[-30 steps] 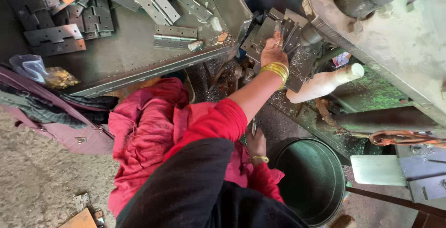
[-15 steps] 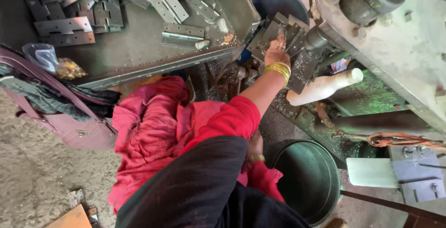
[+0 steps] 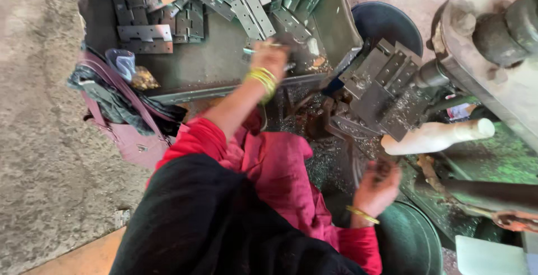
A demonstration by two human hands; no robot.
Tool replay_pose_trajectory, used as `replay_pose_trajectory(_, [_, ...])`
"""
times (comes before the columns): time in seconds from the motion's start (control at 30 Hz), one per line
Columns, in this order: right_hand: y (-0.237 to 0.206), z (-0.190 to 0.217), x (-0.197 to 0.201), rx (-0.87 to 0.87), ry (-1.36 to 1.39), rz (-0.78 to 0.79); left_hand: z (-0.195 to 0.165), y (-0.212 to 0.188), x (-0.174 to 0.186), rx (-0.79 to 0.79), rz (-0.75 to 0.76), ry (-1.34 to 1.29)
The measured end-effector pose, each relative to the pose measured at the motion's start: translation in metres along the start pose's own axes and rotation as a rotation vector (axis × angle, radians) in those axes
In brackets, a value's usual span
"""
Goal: The person repeatedly picks small metal pieces from a bin, places them into a press machine, and operates the lever to process them. The person handles the metal pieces one at a time and returns them to the bin after processing.
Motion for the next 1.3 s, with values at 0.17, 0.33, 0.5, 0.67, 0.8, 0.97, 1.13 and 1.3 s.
replay_pose_trajectory(0.17, [0.010,0.062,-0.002,0.299,-0.685,-0.040,0.053,0.025,-0.027,-0.107,0.100,-0.750])
replay_pose_trajectory(0.33, [0.008,0.067,-0.004,0.299,-0.753,-0.038,0.064,0.034,-0.016,-0.022,0.264,-0.781])
replay_pose_trajectory(0.5, [0.013,0.055,-0.005,0.269,-0.703,-0.027,0.086,-0.004,-0.022,0.153,-0.302,-1.130])
replay_pose_trajectory(0.67, [0.012,0.050,-0.002,0.208,-0.744,-0.001,0.083,-0.043,-0.069,0.332,-0.371,-1.633])
replay_pose_trajectory(0.8, [0.010,0.051,-0.001,0.184,-0.679,0.012,0.095,-0.034,-0.071,0.434,-0.313,-1.963])
replay_pose_trajectory(0.97, [0.008,0.051,-0.003,0.182,-0.677,-0.036,0.086,-0.017,0.005,0.259,-0.500,-0.913])
replay_pose_trajectory(1.13, [0.006,0.048,-0.001,0.131,-0.790,-0.026,-0.052,-0.002,0.085,-0.044,-0.087,-1.509])
replay_pose_trajectory(1.3, [0.004,0.048,-0.002,0.111,-1.205,0.188,-0.173,-0.036,0.141,-0.033,-0.150,-1.510])
Point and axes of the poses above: each hand's wrist, its own y-axis towards the middle knuckle, its own x-axis out of the back of the hand, z = x × y, the point moved 2 cm from there along y, towards the middle knuckle, and after that the axes turned 15 degrees about -y, right-handed, at the moved point
